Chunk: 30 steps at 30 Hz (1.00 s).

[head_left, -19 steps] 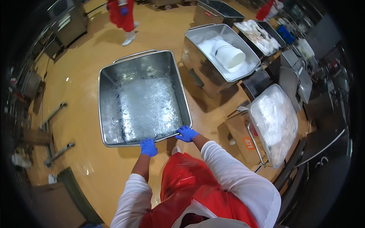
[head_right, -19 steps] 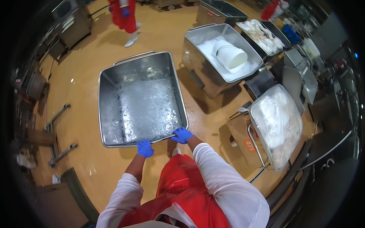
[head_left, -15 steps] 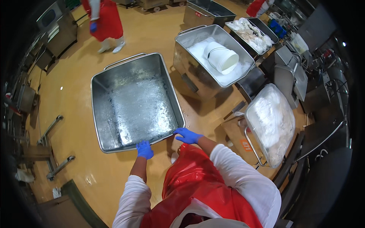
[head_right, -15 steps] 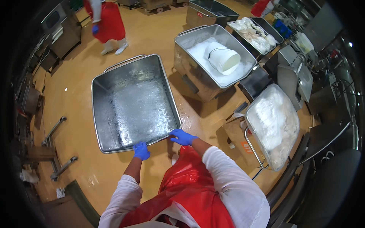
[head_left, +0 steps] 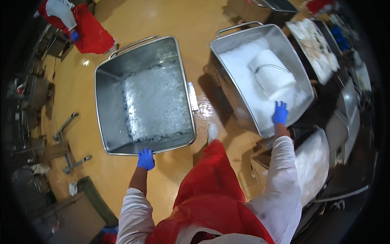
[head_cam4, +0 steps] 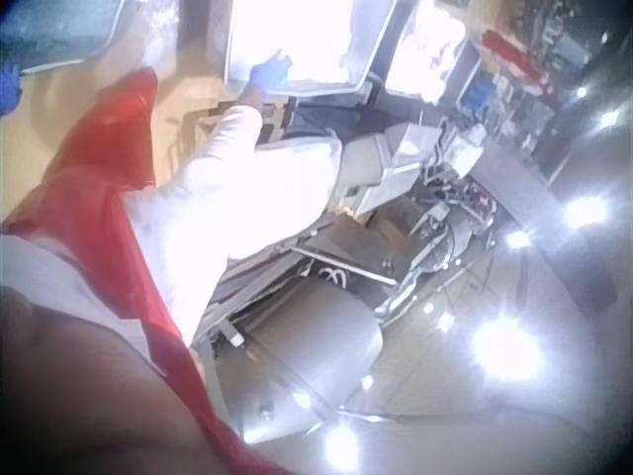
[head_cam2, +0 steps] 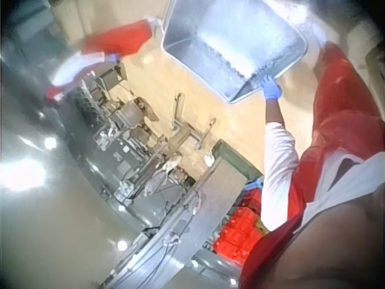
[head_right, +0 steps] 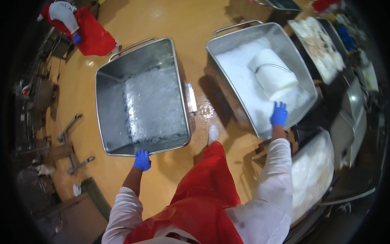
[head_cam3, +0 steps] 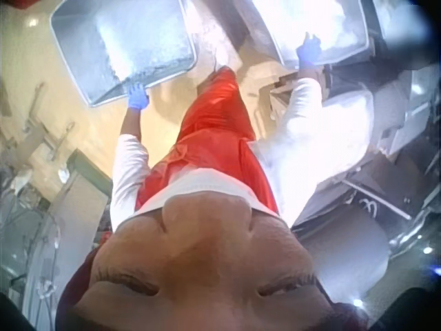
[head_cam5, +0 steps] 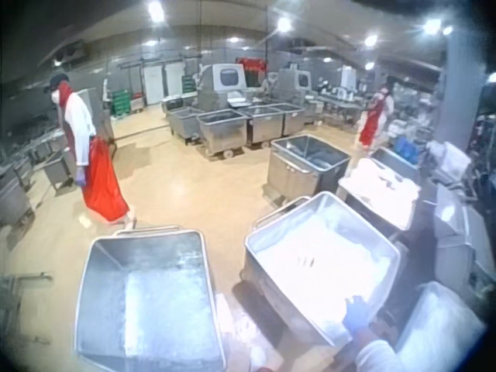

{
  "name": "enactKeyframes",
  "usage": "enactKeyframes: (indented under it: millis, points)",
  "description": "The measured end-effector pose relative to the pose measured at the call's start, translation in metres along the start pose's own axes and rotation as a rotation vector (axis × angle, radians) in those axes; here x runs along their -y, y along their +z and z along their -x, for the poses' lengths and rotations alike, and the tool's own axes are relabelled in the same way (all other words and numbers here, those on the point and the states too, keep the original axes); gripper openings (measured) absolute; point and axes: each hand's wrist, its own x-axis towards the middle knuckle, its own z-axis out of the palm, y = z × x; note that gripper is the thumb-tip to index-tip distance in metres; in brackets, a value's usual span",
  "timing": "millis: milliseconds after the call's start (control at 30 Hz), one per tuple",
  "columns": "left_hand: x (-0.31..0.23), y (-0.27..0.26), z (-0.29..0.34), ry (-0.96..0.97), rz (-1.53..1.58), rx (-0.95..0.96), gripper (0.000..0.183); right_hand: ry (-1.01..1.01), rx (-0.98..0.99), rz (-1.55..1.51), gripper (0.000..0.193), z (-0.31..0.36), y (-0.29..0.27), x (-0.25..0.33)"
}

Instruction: The person scoops ice from a large metal bin into a white bucket, then carries the bucket to a sink to fill it with water. The person returns to the bin and pours the water over the ice, then carries the bin across the room.

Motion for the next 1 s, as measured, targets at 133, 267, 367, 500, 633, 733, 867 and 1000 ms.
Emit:
enactKeyframes:
  millis: [133,267,367,500,633,733,867,1000]
  points:
    - [0.015,-0.016,-0.026,0.030,-0.044,0.022,0.057,-0.092,0.060,0.231,0.061,-0.130,0.020,-0.030]
    - [0.011,-0.082,-0.070,-0.008,-0.014,0.126,0.058,-0.402,0.167,0.518,0.054,-0.220,0.038,-0.048]
    - [0.007,-0.095,-0.081,-0.065,-0.001,0.119,0.056,-0.603,0.171,0.591,0.035,-0.248,0.055,-0.048]
    - [0.001,-0.122,-0.104,-0.100,0.024,0.119,0.056,-0.631,0.249,0.587,0.039,-0.259,0.054,-0.044]
    - [0.012,-0.146,-0.135,-0.126,0.025,0.056,0.056,-0.563,0.268,0.485,0.086,-0.226,0.011,-0.031]
    - [0.023,-0.153,-0.168,-0.090,0.145,-0.054,0.057,-0.454,0.131,0.189,0.114,-0.165,-0.022,-0.031]
    - [0.025,-0.132,-0.181,-0.091,0.133,-0.189,0.065,-0.124,0.087,-0.158,0.107,-0.086,-0.091,0.019]
    - [0.033,-0.171,-0.210,-0.006,0.332,-0.071,0.074,0.151,-0.036,-0.313,0.089,-0.030,-0.185,0.089]
